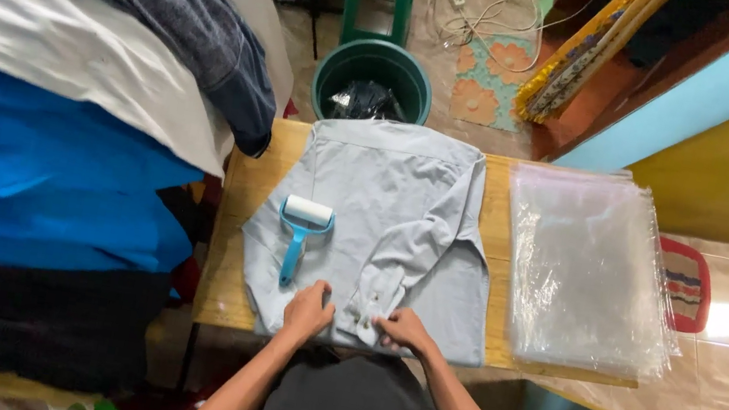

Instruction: The person is preparing a shirt for packing by laying it flat on a table, removing lint with a roller, and then folding it neatly.

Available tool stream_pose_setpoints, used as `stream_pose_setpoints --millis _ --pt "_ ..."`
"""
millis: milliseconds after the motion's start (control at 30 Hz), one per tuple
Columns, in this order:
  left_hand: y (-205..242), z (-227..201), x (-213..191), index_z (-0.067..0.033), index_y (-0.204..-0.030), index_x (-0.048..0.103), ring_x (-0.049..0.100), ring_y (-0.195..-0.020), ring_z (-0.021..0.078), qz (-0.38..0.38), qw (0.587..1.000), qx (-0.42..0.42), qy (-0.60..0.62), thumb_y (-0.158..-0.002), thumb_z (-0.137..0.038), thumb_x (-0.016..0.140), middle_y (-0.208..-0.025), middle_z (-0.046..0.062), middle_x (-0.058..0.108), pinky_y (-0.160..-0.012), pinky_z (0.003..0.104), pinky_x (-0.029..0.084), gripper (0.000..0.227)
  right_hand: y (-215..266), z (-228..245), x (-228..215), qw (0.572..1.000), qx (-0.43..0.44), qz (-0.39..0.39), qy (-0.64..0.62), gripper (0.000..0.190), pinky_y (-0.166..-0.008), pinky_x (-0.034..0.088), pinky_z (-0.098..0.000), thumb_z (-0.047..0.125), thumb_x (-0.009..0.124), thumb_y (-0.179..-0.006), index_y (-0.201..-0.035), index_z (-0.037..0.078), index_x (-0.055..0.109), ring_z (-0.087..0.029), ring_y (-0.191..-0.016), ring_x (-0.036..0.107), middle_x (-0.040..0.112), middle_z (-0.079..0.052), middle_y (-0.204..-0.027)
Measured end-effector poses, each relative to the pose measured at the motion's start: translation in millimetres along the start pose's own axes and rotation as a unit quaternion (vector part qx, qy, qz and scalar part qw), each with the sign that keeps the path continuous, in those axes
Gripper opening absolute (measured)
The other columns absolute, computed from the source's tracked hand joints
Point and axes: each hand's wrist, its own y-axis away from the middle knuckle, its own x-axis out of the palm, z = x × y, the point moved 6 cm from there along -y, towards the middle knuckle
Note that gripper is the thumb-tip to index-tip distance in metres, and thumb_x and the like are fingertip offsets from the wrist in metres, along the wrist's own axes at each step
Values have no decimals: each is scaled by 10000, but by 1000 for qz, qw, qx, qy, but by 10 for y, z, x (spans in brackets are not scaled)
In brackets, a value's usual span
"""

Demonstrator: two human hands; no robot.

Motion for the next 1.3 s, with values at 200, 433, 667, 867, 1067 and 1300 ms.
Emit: stream_pose_setpoints --millis 200,433,667,867,1067,1300 --pt "-147 26 17 -233 -1270 583 669 -1186 349 65 997 3 30 -936 -523 614 -1159 142 724 -971 508 537 444 80 94 55 998 -65 7 -28 343 -586 561 -317 282 731 -884 -675 11 702 -195 -616 720 695 -135 -626" --pt "-178 -421 104 -105 -1558 420 471 -1395 464 157 958 66 233 -1031 -684 416 -1464 309 525 -1171 564 364 784 13 557 82 953 -267 -133 48 537 -490 424 -324 385 798 -808 -457 62 550 -211 -426 522 434 -108 -422" --pt "-373 -471 440 -78 -1249 675 662 -1034 250 247 731 -10 636 -963 -599 544 -1139 124 721 -902 372 508 609 1001 1592 -26 874 -469 -103 78 279 -720 555 -421 337 838 -779 -742 105 688 -345 -776 691 661 -126 -765" --pt "-881 375 698 -92 -998 652 661 -889 273 96 910 -89 393 -815 -354 753 -940 66 644 -759 461 519 334 551 1008 -318 935 -339 -86 56 174 -847 592 -409 230 740 -895 -1024 128 795 -305 -926 756 774 -136 -926" --pt "-896 553 718 -225 -789 732 705 -799 224 -27 981 -99 165 -804 -422 669 -716 -16 686 -705 375 535 207 139 30 -881 970 -179 -109 125 302 -929 595 -422 311 702 -902 -1125 122 778 -308 -1076 742 785 -134 -1095" --pt "-131 -202 128 -158 -1284 702 696 -1156 420 -32 982 -159 100 -861 -428 550 -1148 191 749 -959 539 554 524 50 -508 -1340 980 -71 -103 154 401 -980 563 -470 447 681 -886 -1212 229 761 -334 -1113 731 805 -124 -1066"
